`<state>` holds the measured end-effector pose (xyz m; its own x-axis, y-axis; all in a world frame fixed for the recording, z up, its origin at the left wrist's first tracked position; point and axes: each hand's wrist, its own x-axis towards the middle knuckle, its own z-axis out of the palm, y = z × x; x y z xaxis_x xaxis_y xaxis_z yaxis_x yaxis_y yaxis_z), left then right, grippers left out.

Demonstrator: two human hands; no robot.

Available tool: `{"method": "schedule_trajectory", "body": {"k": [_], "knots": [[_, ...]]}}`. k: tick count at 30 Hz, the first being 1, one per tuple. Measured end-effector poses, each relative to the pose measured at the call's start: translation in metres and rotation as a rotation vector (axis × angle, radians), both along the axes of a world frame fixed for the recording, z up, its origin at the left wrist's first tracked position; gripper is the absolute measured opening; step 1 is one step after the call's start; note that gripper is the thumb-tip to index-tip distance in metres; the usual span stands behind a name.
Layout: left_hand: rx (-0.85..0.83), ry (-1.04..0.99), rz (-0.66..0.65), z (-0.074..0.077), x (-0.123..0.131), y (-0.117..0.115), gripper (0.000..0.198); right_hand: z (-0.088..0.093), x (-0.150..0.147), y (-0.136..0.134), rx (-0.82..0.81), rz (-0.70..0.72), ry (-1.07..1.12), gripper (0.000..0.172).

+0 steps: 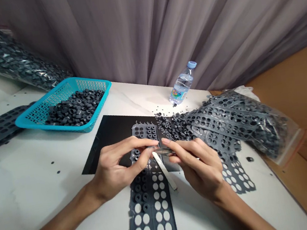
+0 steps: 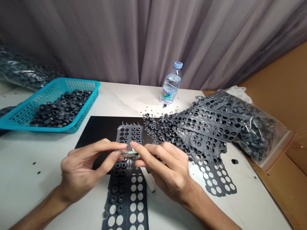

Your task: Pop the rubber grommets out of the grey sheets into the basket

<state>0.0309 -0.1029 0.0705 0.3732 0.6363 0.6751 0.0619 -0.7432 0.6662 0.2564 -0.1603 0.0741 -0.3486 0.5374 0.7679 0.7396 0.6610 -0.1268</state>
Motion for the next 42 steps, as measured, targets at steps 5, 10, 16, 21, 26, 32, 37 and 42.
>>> {"method": "schedule_trajectory", "body": {"k": [5,10,16,21,26,32,37,42], "knots": [[0.048,-0.002,0.013,-0.0003,0.0012,0.0019,0.030,0.0005,-0.0005,-0.0001,0.007,-0.019,0.006,0.054],[0.063,0.003,0.011,-0.0003,0.0012,0.0016,0.031,0.0003,-0.0008,-0.0002,0.001,-0.018,0.011,0.054],[0.061,0.014,0.017,0.0006,0.0017,0.0008,0.028,-0.0012,-0.0007,-0.0001,-0.008,-0.016,0.012,0.056],[0.072,0.015,-0.009,0.0003,0.0013,0.0010,0.032,-0.0003,-0.0003,0.0006,-0.023,0.000,0.017,0.057],[0.071,0.015,-0.015,-0.0009,0.0002,-0.0006,0.034,-0.0003,0.0009,0.0011,-0.037,0.020,0.014,0.054],[0.082,0.010,-0.015,0.0003,0.0016,-0.0008,0.034,-0.0015,0.0009,0.0007,-0.037,0.022,0.012,0.058],[0.114,-0.021,-0.032,0.0013,0.0032,-0.0002,0.034,0.0003,-0.0007,0.0007,-0.018,0.026,0.025,0.054],[0.115,-0.027,-0.027,0.0016,0.0041,-0.0009,0.033,0.0006,-0.0008,0.0009,-0.017,0.035,0.036,0.047]]}}
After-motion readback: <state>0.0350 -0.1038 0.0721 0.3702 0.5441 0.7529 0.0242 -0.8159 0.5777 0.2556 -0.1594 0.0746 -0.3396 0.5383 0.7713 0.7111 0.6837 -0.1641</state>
